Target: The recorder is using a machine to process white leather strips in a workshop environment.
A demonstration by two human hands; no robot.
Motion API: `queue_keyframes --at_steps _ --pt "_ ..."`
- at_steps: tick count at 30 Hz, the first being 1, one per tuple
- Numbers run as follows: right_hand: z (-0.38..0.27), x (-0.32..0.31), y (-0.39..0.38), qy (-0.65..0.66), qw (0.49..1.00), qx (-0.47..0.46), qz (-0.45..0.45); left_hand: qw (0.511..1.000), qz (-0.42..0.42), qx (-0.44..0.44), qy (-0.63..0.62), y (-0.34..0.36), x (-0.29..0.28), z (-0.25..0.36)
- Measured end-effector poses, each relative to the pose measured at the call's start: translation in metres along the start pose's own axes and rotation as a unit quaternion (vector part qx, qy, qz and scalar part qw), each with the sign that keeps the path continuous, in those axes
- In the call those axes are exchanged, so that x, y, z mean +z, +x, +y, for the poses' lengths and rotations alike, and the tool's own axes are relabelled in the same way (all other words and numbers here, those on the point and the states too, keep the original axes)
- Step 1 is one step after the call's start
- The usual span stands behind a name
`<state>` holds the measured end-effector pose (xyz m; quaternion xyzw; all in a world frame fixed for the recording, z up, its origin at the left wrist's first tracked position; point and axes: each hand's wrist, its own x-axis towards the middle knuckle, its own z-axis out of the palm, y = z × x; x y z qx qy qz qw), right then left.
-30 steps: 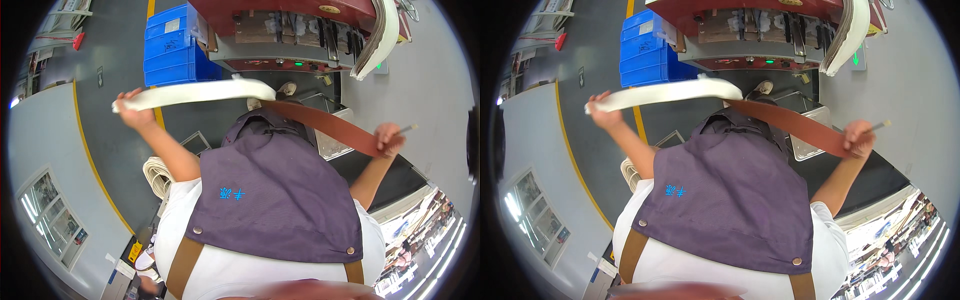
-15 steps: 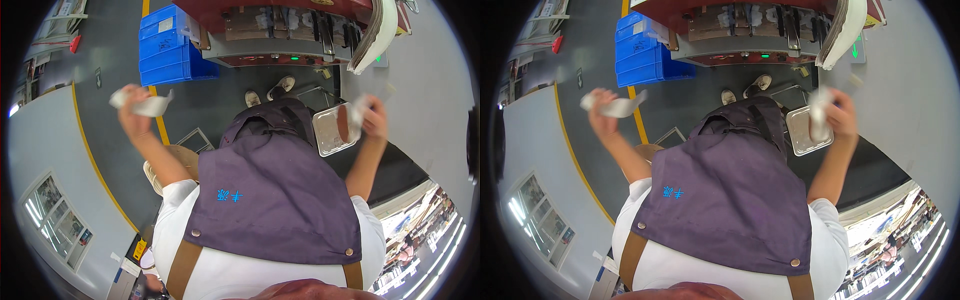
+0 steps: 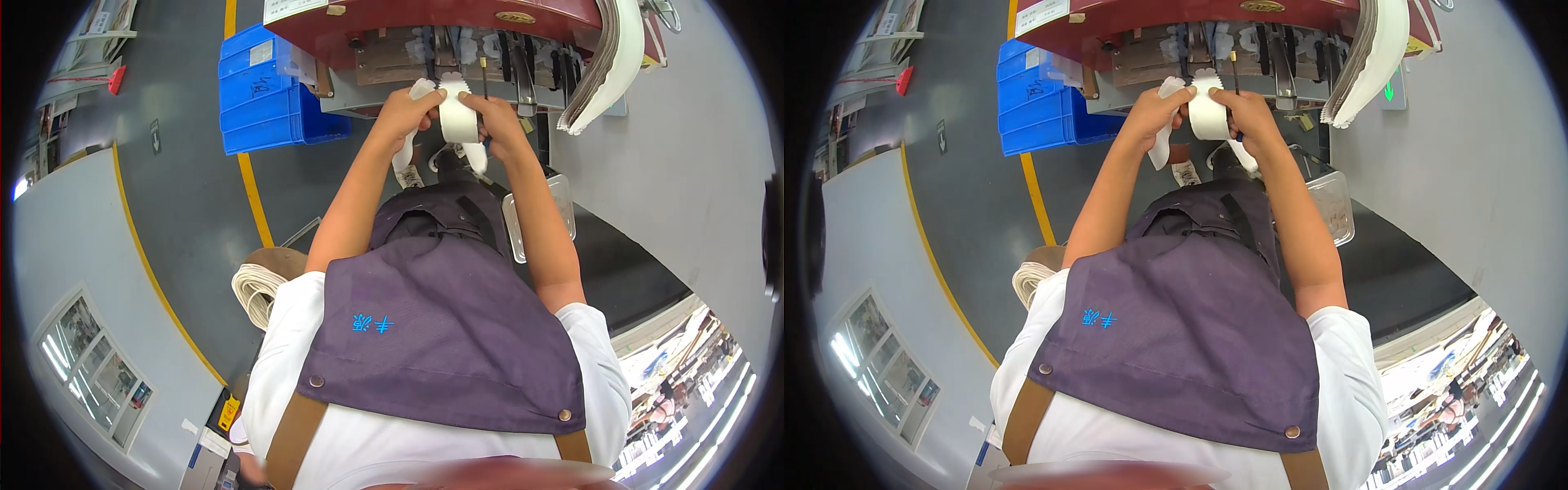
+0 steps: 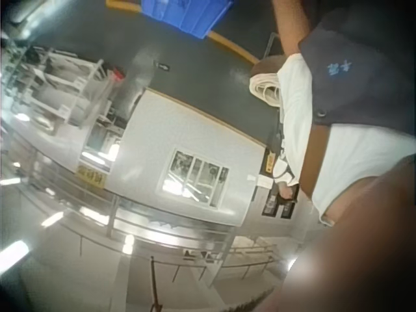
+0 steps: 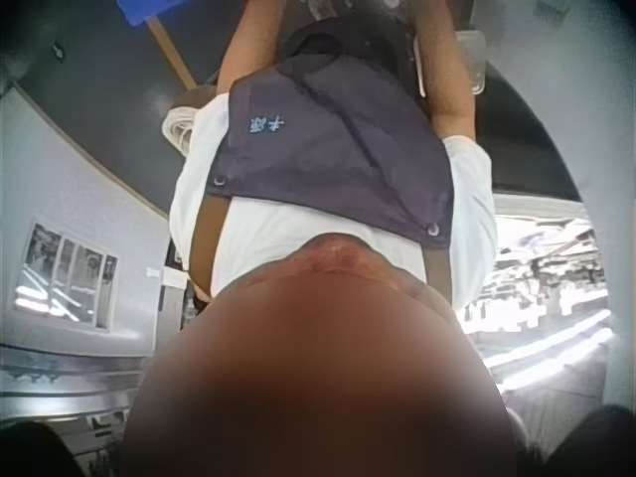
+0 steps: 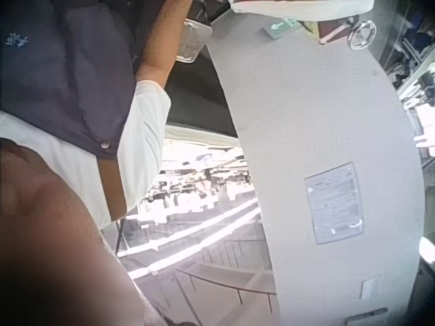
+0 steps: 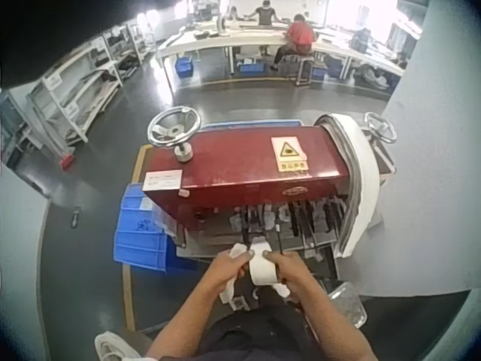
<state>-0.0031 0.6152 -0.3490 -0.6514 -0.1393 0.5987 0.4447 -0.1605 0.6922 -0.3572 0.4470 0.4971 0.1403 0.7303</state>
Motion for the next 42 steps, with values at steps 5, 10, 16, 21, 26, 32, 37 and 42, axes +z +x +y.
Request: queue_keyframes --at_steps 5,10,16,21,26,32,37,42 --pt "-0.006 0.002 0.01 -0.01 0.999 0.017 -0.026 0.999 0.012 -0.002 -0.05 0.015 -0.002 -0.002" --pt "-0.01 0.001 0.01 -0.03 0.999 0.034 -0.026 0.997 -0.004 -0.054 -0.056 0.012 -0.003 0.006" --pt "-0.013 0.0 0.017 -0.005 0.999 0.05 -0.019 0.995 -0.016 -0.062 -0.077 0.016 -0.002 0.008" --pt "-0.018 0.002 0.015 -0.098 0.995 -0.001 0.02 0.996 -0.031 -0.044 -0.068 0.02 -0.004 0.004" --pt "-0.017 -0.002 0.019 0.0 0.997 0.064 -0.037 0.994 -0.044 -0.049 -0.092 0.018 -0.004 0.005" --pt "-0.013 -0.005 0.026 0.183 0.968 0.147 -0.084 0.986 -0.075 -0.065 -0.137 0.013 -0.001 0.018" --pt "-0.018 -0.008 0.037 0.194 0.962 0.162 -0.101 0.978 -0.082 -0.087 -0.173 0.019 -0.002 0.016" --pt "-0.03 0.004 0.023 0.097 0.99 0.104 0.018 0.974 -0.085 -0.104 -0.184 0.02 -0.002 0.011"
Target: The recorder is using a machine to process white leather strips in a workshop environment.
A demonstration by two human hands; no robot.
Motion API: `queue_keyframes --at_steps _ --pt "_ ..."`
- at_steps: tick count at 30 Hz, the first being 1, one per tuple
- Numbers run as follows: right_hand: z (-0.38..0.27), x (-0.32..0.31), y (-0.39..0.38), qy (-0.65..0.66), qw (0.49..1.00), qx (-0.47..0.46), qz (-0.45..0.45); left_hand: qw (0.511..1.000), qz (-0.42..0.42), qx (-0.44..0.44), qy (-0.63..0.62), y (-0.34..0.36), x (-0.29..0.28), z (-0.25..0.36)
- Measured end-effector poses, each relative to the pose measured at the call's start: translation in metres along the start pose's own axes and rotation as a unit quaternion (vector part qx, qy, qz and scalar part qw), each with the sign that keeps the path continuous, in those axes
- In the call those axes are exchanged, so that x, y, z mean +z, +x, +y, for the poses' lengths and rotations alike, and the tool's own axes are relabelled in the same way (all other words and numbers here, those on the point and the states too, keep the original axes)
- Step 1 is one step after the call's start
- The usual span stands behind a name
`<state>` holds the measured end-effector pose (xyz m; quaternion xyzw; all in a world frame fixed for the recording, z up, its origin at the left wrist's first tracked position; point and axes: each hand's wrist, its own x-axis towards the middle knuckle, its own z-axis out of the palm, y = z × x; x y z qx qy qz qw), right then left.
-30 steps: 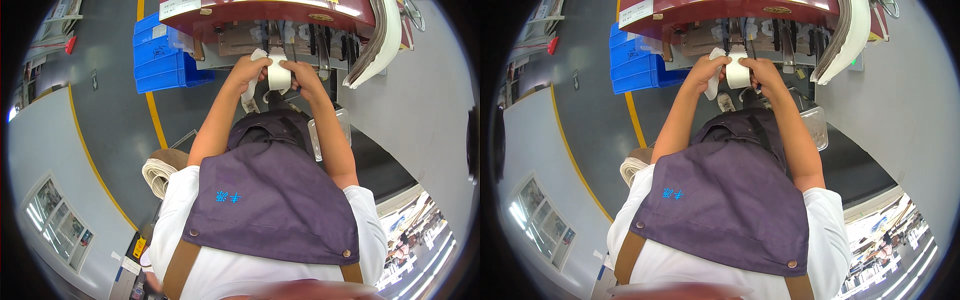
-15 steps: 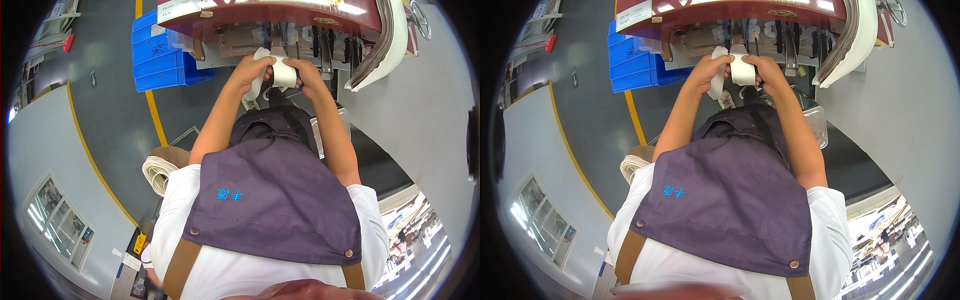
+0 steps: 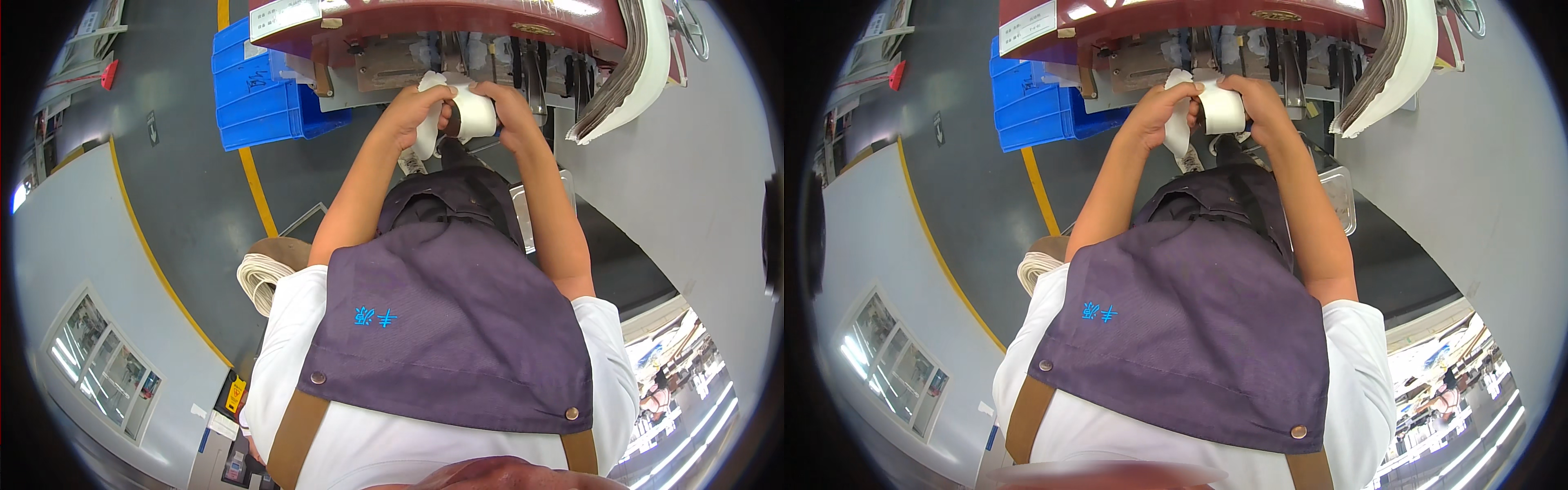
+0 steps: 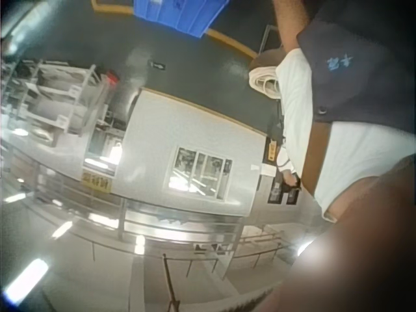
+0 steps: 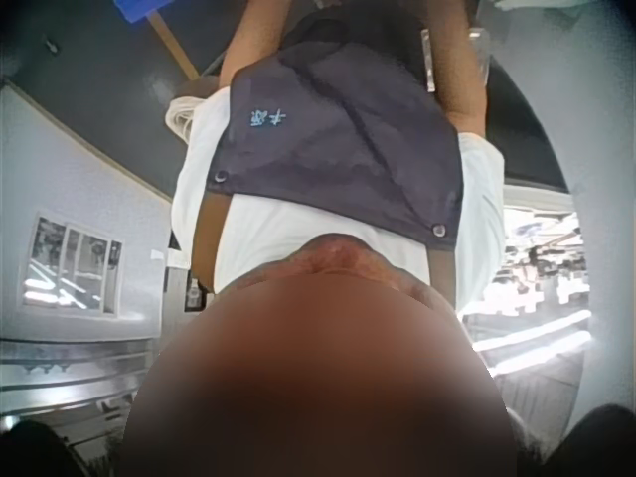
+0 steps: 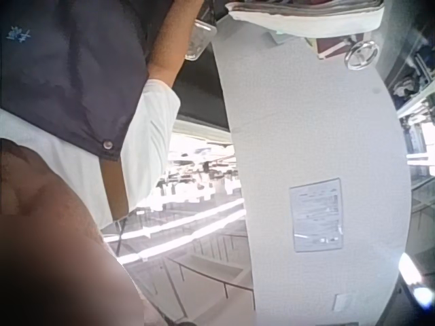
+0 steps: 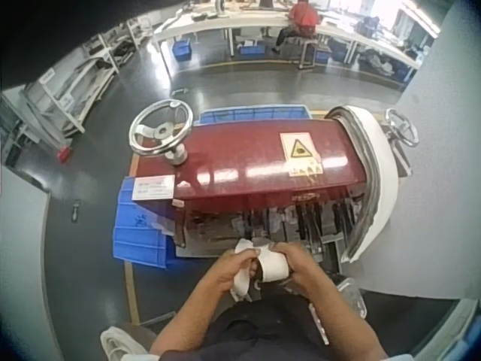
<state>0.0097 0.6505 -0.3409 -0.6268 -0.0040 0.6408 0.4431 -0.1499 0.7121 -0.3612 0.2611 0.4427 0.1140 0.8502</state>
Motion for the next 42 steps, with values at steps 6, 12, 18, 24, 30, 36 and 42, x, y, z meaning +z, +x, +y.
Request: queue_keyframes --at_steps 6,12,18,24,30,36,42 --pt "0.031 -0.014 0.008 -0.272 0.94 -0.19 0.076 0.989 0.029 0.079 0.125 0.002 -0.003 -0.009" --pt "0.035 -0.001 0.009 -0.298 0.928 -0.191 0.115 0.972 0.102 0.102 0.187 0.003 -0.005 -0.01" --pt "0.026 0.002 0.019 -0.369 0.888 -0.233 0.143 0.969 0.098 0.116 0.194 0.002 -0.004 -0.007" --pt "0.026 0.008 0.013 -0.345 0.891 -0.233 0.179 0.943 0.14 0.165 0.253 0.009 -0.005 -0.022" --pt "0.049 -0.007 0.0 -0.291 0.929 -0.202 0.108 0.937 0.186 0.175 0.24 0.006 0.0 -0.026" --pt "0.041 0.004 0.01 -0.31 0.914 -0.212 0.153 0.915 0.19 0.178 0.308 0.014 -0.006 -0.026" --pt "0.048 0.001 0.019 -0.217 0.935 -0.237 0.147 0.919 0.158 0.162 0.324 0.018 -0.014 -0.028"
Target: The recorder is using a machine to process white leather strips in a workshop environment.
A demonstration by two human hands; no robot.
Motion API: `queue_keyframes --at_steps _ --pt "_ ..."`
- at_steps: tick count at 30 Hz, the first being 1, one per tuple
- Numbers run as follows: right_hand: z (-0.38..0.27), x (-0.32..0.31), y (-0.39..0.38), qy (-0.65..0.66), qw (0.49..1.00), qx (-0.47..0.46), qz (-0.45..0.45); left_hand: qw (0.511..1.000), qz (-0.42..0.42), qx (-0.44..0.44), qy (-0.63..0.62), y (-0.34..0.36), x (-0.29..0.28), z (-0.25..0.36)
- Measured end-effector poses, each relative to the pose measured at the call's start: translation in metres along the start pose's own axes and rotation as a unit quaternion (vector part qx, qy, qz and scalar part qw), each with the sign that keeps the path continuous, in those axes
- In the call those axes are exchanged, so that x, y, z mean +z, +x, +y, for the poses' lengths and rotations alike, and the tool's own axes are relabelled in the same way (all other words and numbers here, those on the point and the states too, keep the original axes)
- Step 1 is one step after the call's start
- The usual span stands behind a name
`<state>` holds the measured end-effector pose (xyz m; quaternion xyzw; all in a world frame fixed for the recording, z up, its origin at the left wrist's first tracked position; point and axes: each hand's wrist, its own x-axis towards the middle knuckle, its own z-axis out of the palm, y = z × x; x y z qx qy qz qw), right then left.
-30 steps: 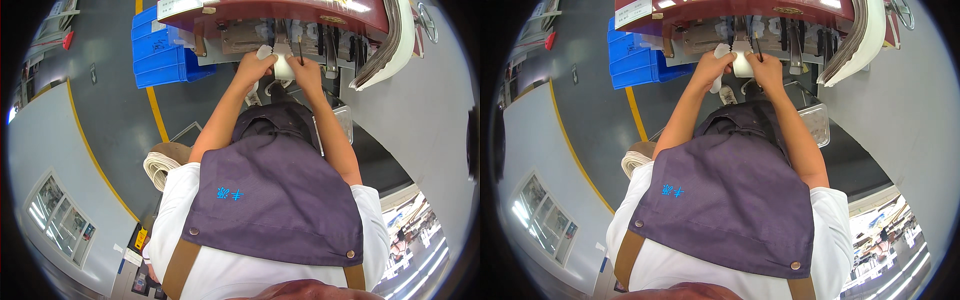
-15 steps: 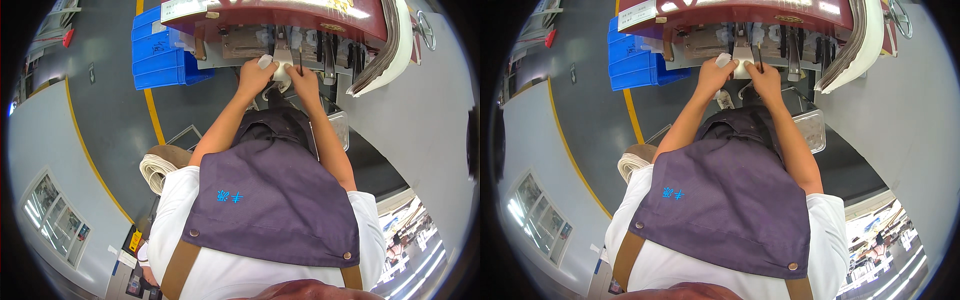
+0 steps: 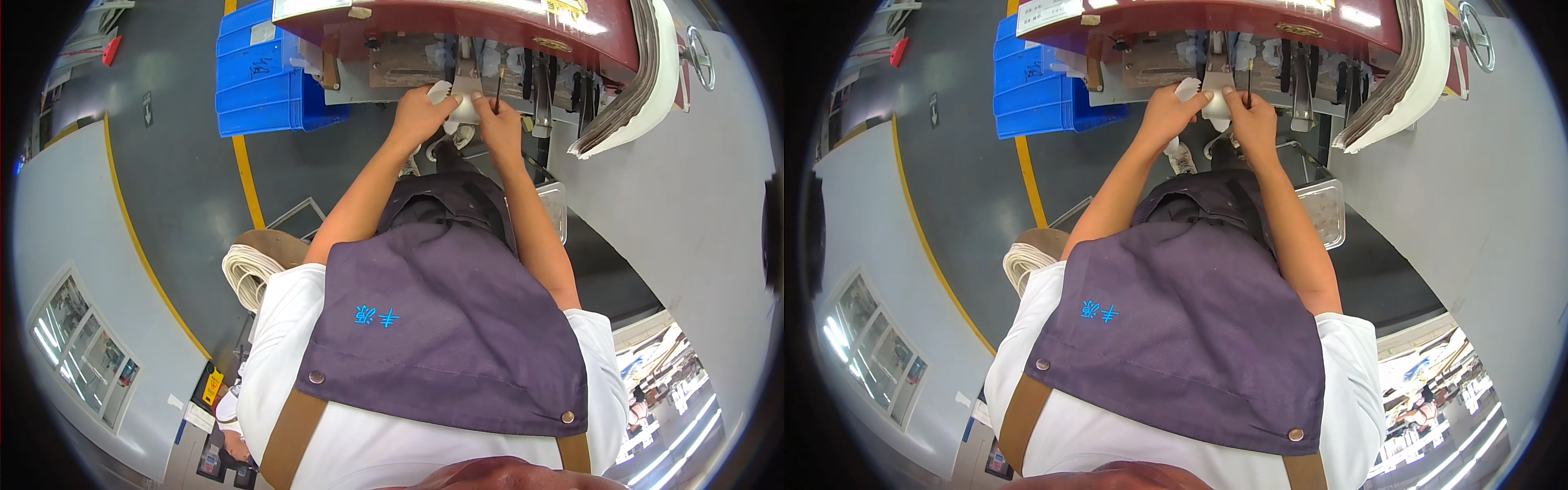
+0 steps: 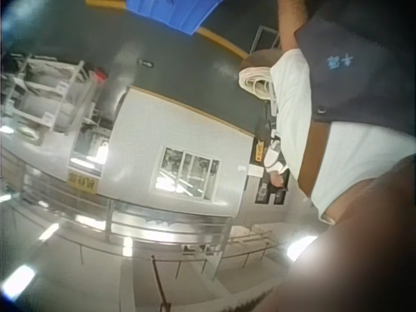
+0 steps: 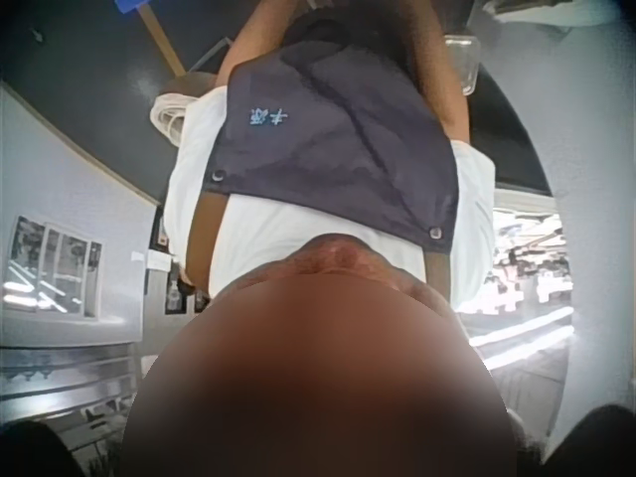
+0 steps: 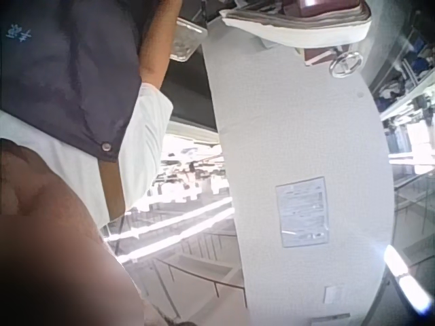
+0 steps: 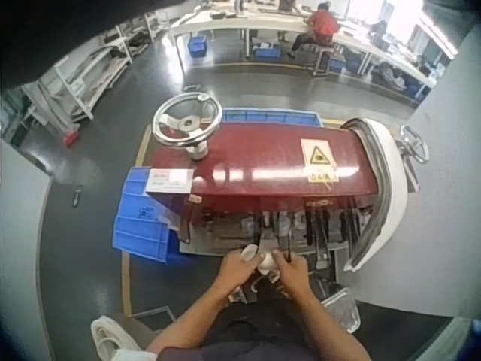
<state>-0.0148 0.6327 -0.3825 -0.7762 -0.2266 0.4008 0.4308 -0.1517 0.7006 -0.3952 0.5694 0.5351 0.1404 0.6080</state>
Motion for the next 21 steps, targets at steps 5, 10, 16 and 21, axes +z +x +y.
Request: queue_keyframes --at_steps 5,10,16,21 --pt "0.007 -0.003 -0.001 -0.092 0.995 -0.032 -0.006 0.996 0.058 0.06 0.034 -0.003 0.007 -0.002" --pt "-0.009 0.003 0.004 -0.075 0.997 -0.015 0.001 0.995 0.087 0.048 0.01 -0.002 0.012 0.008" --pt "-0.005 0.007 0.011 -0.064 0.998 -0.014 0.003 0.993 0.098 0.039 0.044 -0.006 0.013 0.014" --pt "-0.007 0.009 0.006 -0.029 1.0 0.011 0.004 0.996 0.083 0.034 0.019 -0.005 0.01 0.013"
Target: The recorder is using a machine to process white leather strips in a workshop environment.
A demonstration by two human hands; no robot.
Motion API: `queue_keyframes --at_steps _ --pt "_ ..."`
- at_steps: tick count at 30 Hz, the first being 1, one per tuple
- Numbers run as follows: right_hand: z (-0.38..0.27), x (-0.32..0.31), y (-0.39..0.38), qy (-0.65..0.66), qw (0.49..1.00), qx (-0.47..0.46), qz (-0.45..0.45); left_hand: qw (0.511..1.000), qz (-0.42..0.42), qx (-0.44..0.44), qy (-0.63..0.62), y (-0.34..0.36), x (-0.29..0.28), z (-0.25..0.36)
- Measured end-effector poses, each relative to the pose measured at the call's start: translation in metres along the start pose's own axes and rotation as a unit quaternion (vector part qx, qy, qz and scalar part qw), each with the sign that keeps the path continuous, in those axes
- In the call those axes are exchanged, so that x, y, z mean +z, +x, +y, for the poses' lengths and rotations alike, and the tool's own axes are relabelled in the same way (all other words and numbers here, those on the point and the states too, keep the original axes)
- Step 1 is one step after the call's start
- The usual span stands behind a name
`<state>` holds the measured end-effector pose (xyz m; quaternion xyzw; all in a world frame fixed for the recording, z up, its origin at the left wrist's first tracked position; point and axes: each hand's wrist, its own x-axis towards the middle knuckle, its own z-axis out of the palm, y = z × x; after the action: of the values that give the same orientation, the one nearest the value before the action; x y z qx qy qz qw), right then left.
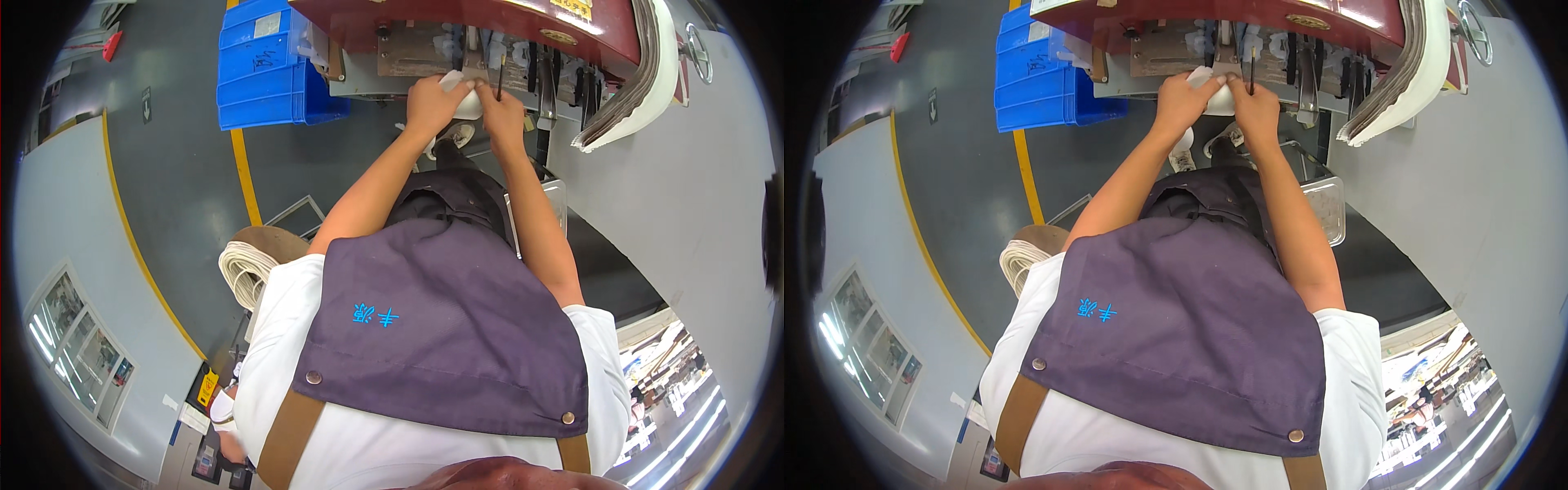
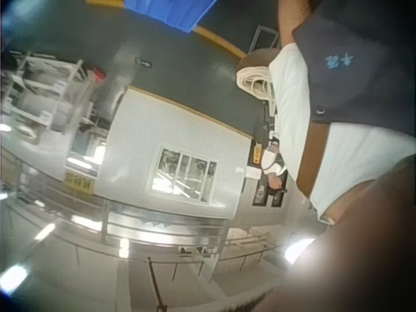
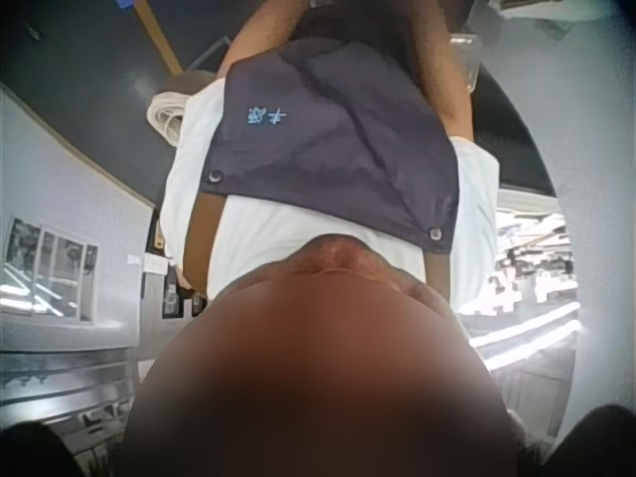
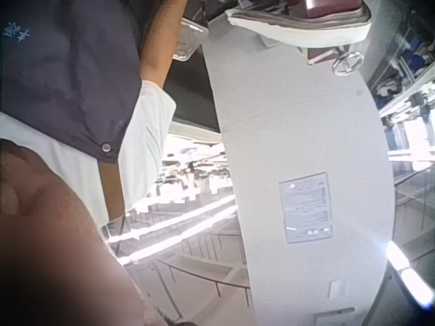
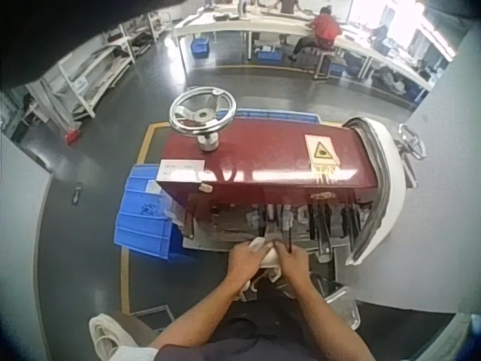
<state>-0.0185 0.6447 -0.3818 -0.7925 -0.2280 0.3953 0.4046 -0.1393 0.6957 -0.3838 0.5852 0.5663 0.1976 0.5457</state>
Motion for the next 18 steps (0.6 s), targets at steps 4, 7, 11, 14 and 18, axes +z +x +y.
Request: queue_keyframes --at_steps 4,7,11,14,18 --pt "-0.003 0.001 0.006 -0.059 0.998 0.003 0.006 0.991 0.068 0.039 0.109 0.01 0.007 0.0" --pt "-0.004 -0.007 -0.002 -0.112 0.99 -0.084 0.035 0.996 0.075 0.039 0.031 0.009 0.006 -0.004" --pt "-0.018 -0.018 -0.011 -0.254 0.895 -0.353 0.103 0.99 -0.06 -0.018 -0.13 0.007 -0.011 -0.011" --pt "-0.045 -0.017 -0.013 -0.334 0.882 -0.328 0.052 0.981 -0.094 -0.039 -0.164 0.005 -0.017 -0.011" --pt "-0.059 -0.011 -0.011 -0.375 0.866 -0.329 0.047 0.976 -0.109 -0.046 -0.183 0.001 -0.019 -0.013"
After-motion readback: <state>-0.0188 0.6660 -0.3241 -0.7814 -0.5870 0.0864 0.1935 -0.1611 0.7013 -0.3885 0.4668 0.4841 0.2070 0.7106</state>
